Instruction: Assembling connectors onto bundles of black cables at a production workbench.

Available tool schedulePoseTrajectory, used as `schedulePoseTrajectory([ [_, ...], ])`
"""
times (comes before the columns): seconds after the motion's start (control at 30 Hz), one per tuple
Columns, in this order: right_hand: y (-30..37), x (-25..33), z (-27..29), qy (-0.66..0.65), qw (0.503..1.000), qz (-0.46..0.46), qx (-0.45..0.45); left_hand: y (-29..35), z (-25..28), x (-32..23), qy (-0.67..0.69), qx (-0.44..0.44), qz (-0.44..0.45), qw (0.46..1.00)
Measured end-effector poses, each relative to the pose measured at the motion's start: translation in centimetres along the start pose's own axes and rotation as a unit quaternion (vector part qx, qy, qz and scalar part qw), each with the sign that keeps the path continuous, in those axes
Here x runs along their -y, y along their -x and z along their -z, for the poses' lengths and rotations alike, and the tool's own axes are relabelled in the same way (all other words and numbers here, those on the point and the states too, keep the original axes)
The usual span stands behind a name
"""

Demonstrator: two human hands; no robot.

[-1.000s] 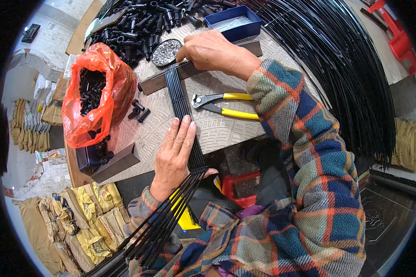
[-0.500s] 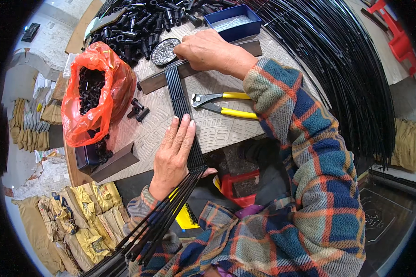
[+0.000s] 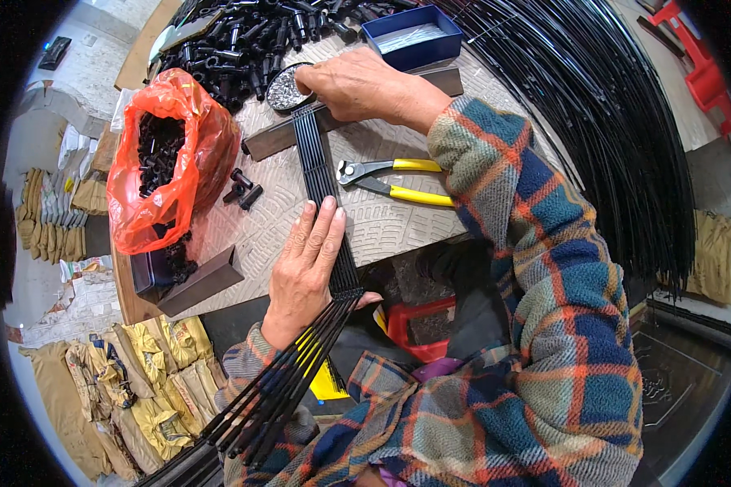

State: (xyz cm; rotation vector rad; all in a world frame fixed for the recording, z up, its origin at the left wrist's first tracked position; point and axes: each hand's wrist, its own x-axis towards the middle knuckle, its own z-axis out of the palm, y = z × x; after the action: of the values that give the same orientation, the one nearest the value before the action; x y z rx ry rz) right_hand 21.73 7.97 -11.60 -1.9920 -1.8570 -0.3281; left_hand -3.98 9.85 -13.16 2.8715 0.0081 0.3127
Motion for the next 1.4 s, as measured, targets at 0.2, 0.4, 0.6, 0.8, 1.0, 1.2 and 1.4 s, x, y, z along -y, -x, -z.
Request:
schedulePoseTrajectory([
  [0.2,0.0,0.3,-0.7,-0.005,0.999,0.026,-0.035,0.1,-0.1,0.0,-0.009,-0.001,-0.002,1.0],
  [0.4,0.3,-0.8,-0.5,-0.023,0.997,0.013,-0.071,-0.1,-0.2,0.0,-0.005,-0.002,0.003,1.0],
  [0.6,0.0,-0.8,-1.3,0.013,0.999,-0.008,-0.035,0.1,0.2,0.1,-0.023,-0.008,-0.005,1.0],
  [0.8,2.3,-9.6,4.3,0.079,0.983,-0.131,-0.101,-0.7,-0.5,-0.3,-0.03,-0.047,-0.004,0.998],
  [1.0,1.0,-9.5,5.4,0.166,0.955,-0.18,0.17,0.2,-1.1,0.5,-0.111,-0.047,-0.011,0.993],
  [1.2,1.0,-11.7,4.9,0.15,0.964,-0.159,0.151,0.2,-1.2,0.4,-0.087,-0.085,-0.002,0.993],
  [1.4,0.8,-12.0,4.8,0.109,0.979,-0.135,0.108,0.1,-1.7,0.8,-0.145,-0.12,-0.024,0.982],
])
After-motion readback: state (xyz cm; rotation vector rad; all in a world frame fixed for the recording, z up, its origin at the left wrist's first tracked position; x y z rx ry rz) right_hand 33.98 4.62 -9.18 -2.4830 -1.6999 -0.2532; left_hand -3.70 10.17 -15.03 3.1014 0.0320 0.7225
